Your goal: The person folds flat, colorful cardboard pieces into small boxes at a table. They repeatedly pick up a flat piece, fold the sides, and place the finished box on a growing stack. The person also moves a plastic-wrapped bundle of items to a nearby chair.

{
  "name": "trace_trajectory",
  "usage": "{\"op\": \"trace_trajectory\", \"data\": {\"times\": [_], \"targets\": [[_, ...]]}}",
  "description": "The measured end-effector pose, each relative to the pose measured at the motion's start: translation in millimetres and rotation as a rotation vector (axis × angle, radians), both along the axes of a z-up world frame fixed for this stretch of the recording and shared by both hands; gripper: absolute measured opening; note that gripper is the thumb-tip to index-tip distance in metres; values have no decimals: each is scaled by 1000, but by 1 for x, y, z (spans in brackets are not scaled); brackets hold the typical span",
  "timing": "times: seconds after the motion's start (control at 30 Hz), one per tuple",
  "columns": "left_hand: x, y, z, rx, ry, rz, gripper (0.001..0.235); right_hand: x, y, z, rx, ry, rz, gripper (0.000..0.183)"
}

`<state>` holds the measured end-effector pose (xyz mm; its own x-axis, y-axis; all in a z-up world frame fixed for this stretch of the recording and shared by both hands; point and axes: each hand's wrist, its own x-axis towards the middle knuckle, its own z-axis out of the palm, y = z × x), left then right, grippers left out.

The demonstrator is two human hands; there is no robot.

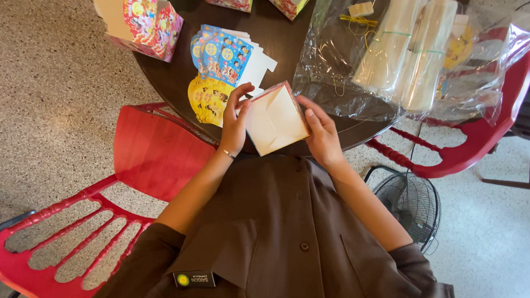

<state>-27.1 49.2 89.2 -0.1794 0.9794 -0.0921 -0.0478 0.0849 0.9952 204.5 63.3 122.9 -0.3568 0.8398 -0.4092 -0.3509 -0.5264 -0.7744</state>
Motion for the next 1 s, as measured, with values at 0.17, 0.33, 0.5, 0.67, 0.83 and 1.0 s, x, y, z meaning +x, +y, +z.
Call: {"op": "trace_trajectory", "data": {"times": [0.17, 0.33, 0.5, 0.67, 0.83, 1.0], "targets": [[8, 27, 18, 141, -57, 42, 41, 11, 47, 33, -178, 167, 74, 55], [-1, 44, 28, 241, -175, 67, 50, 25, 87, 69, 159, -124, 219, 44], [-33, 50, 33, 165, -151, 137, 44, 20, 155, 120, 918, -842, 112, 23], [-61, 47, 29, 106, -109, 221, 39, -18, 251, 149, 1353, -948, -25, 24], [-66, 45, 12, 84, -132, 246, 31, -65, 339, 127, 1702, -1085, -13, 14], [-58, 37, -2, 17, -147, 181, 25, -95, 381, 80, 1819, -1216, -17, 11]]}}
